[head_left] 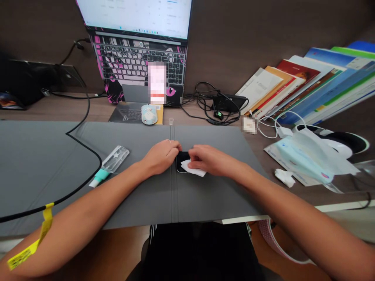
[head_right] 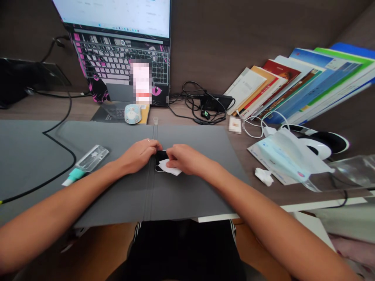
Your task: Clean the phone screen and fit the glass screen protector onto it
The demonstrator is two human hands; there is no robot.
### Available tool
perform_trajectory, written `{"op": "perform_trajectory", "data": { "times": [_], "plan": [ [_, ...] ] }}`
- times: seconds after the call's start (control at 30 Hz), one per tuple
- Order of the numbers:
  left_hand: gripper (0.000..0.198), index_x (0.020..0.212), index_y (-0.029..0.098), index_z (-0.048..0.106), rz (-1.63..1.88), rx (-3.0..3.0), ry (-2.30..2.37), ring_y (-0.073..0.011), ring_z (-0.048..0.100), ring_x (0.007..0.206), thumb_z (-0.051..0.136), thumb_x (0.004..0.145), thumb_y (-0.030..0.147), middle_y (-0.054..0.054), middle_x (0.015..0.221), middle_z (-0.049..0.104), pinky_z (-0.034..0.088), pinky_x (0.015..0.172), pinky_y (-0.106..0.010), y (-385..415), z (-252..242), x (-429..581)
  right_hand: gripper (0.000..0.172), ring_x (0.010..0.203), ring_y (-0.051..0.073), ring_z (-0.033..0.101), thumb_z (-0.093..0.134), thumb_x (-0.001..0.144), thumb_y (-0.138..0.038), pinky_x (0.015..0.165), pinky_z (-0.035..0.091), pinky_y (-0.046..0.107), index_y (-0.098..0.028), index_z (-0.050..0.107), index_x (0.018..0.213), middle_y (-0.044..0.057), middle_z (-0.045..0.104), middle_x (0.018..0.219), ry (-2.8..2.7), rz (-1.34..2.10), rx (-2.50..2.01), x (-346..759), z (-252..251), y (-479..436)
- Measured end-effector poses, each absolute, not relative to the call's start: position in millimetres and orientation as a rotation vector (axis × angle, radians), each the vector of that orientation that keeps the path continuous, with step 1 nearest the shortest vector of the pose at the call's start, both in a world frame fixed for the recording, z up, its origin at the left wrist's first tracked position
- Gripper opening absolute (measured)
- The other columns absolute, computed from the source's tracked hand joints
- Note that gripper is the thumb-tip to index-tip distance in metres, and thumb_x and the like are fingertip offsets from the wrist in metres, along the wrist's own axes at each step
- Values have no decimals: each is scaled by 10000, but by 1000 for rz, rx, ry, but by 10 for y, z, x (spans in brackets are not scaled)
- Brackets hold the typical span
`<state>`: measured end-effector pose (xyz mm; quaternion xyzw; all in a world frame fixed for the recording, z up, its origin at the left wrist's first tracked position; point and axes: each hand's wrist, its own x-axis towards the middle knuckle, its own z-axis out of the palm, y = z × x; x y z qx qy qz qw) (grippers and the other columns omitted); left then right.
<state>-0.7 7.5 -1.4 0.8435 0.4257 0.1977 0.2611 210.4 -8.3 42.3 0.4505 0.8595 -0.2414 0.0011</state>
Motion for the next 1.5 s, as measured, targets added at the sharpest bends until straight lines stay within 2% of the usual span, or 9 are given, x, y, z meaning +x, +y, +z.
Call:
{"op": "perform_trajectory", "data": {
  "times": [0.4,0.63,0.8,1.13,1.33,1.5],
  "plan": [
    [366,865,199,618,549,2329,1164,-252,582,907,258,898,253,-96,937,689,466,868,-415,117,-33,-41,262,822,171,508,654,858,-149,708,337,284,-208,460,692,34,584,878,2781,-784,1241,1684,410,-48],
    [379,909,188,654,563,2296,1160,-242,597,927,280,903,250,-81,962,706,471,903,-410,99,-2,-34,264,718,142,466,644,887,-226,668,324,267,-213,450,709,-14,491,785,2731,-818,1391,2206,402,-68],
    [369,919,189,660,569,2278,1175,-235,597,927,296,902,247,-71,963,706,475,880,-400,97,-7,-30,252,702,146,462,611,902,-268,662,323,274,-214,463,706,-11,491,775,2678,-812,1471,2470,418,-96],
    [390,916,194,654,586,2290,1168,-247,602,914,269,894,253,-76,927,695,479,860,-413,105,-19,-38,260,751,159,483,660,861,-200,665,313,269,-215,459,696,-2,530,772,2697,-768,1379,1946,440,67],
    [367,939,194,633,607,2308,1150,-245,595,932,275,912,268,-82,961,676,482,869,-415,104,-27,-46,219,813,170,501,633,872,-137,704,324,281,-200,496,714,36,588,864,2767,-761,1287,1733,420,28],
    [375,1003,181,635,614,2286,1154,-238,611,991,278,916,254,-85,1042,691,477,906,-412,101,-38,-49,277,755,149,482,639,881,-159,670,319,272,-207,435,699,14,525,840,2780,-815,1295,1826,409,-169]
  ]
}}
